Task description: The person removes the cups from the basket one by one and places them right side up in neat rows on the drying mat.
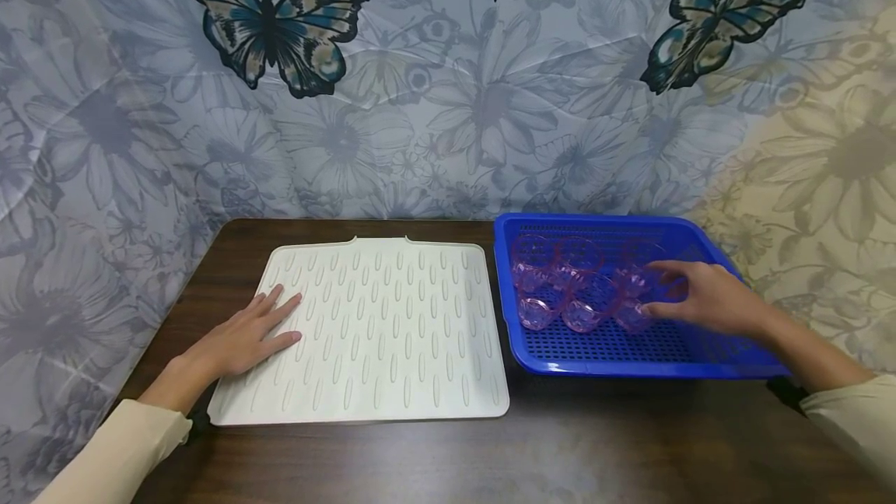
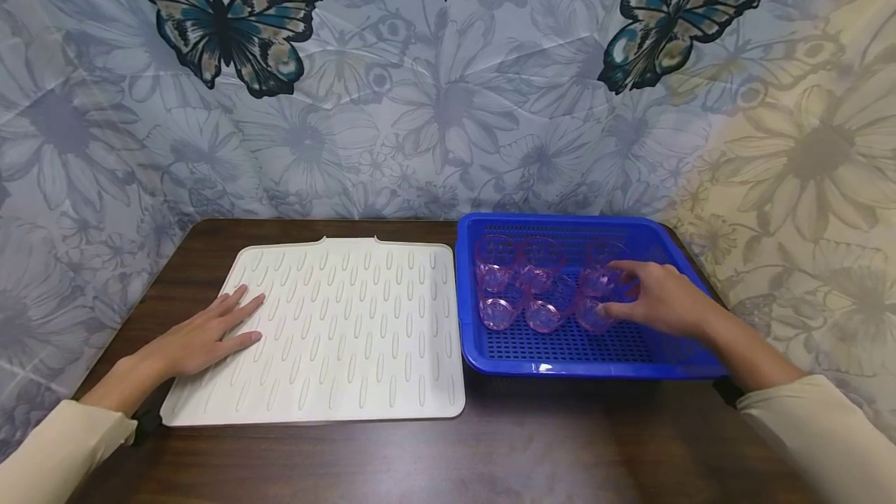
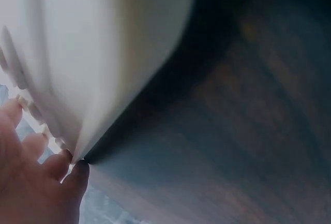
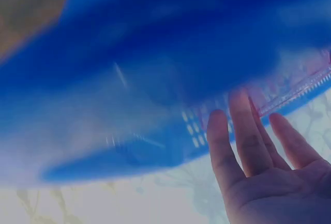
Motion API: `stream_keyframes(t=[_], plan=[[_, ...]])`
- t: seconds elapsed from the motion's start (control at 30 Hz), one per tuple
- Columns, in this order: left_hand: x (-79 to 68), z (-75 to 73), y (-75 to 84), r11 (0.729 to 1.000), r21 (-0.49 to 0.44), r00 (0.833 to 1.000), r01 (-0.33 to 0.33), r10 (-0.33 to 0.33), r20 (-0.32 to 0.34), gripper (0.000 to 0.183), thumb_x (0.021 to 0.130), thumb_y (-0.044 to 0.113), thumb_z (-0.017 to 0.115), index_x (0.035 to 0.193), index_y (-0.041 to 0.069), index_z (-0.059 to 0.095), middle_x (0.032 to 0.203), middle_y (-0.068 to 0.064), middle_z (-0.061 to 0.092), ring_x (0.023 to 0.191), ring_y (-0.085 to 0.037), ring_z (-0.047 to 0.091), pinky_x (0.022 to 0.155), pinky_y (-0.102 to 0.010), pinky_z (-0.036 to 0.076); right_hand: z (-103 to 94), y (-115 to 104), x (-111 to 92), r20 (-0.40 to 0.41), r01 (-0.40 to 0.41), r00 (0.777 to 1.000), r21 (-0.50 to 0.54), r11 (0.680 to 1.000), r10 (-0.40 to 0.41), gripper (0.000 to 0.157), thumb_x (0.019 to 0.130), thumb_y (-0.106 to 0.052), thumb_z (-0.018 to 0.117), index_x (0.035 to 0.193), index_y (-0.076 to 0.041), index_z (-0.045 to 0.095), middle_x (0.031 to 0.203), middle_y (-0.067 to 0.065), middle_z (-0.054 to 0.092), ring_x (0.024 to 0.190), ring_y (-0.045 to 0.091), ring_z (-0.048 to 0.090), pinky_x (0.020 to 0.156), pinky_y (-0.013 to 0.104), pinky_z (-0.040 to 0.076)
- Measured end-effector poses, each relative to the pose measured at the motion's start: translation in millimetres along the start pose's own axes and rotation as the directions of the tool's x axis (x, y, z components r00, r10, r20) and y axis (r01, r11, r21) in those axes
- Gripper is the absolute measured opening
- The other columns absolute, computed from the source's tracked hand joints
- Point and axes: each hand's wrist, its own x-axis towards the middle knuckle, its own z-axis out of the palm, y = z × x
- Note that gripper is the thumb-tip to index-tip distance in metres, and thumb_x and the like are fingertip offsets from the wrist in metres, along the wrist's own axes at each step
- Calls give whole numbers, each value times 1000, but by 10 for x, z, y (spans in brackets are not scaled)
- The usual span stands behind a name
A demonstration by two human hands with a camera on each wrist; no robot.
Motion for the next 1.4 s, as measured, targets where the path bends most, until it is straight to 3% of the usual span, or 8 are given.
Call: stream_keyframes(t=[0.23,0.33,0.5,0.77,0.97,1.1,1.3,1.4], plan=[[-8,1,3,1000,1,1000,-2,2,-7,75,99,58,48,157,13,31,161,-29,15,143,-57,16,107,-73,21,-138,-70,-6,-29,-7,1000,3,1000,7,78,84,-40,81,136,11,53,107,22,67,93,35,66,70,47,54],[-11,3,4,1000,3,1000,-3,3,-7,75,99,58,48,157,13,31,161,-29,16,143,-57,16,107,-73,21,-198,-120,3,-64,16,998,-22,1000,-18,77,83,-39,82,134,12,54,102,17,68,88,29,65,67,42,52],[-16,4,8,1000,2,1000,-1,1,-2,75,99,58,48,157,12,31,161,-29,16,143,-57,16,107,-73,21,-308,-230,40,-122,49,991,-94,994,-60,77,81,-40,82,133,10,56,99,16,70,85,28,65,65,43,51],[-16,-7,18,1000,2,1000,7,-7,4,76,99,58,48,157,12,31,161,-29,16,143,-57,16,108,-73,20,-456,-457,139,-183,103,975,-119,988,-124,72,78,-38,85,130,6,62,94,10,71,79,20,61,64,39,49],[-3,0,12,1000,10,1000,0,0,2,76,99,59,47,157,13,31,161,-28,16,143,-56,17,108,-72,21,-523,-784,191,-145,87,984,-93,992,-100,78,80,-47,82,138,-1,58,106,15,71,90,28,66,74,52,52],[-4,0,14,1000,13,1000,-4,4,-2,75,100,59,47,157,13,31,161,-28,16,143,-56,17,108,-72,21,-527,-1003,240,-151,162,974,-52,986,-168,76,80,-43,83,139,-3,57,112,16,69,93,29,68,75,52,54],[-17,4,11,1000,13,1000,-7,7,-9,75,100,58,47,157,13,31,161,-29,16,143,-57,17,107,-73,22,-451,-1293,345,-152,356,924,-2,935,-352,70,82,-36,83,139,-4,57,116,11,68,94,21,68,70,41,55],[-17,6,8,1000,14,1000,-10,10,-14,75,100,58,47,157,13,31,161,-28,16,143,-57,17,107,-73,22,-388,-1422,401,-123,404,909,28,914,-398,69,83,-37,82,139,-5,57,117,8,67,94,17,68,72,40,55]])
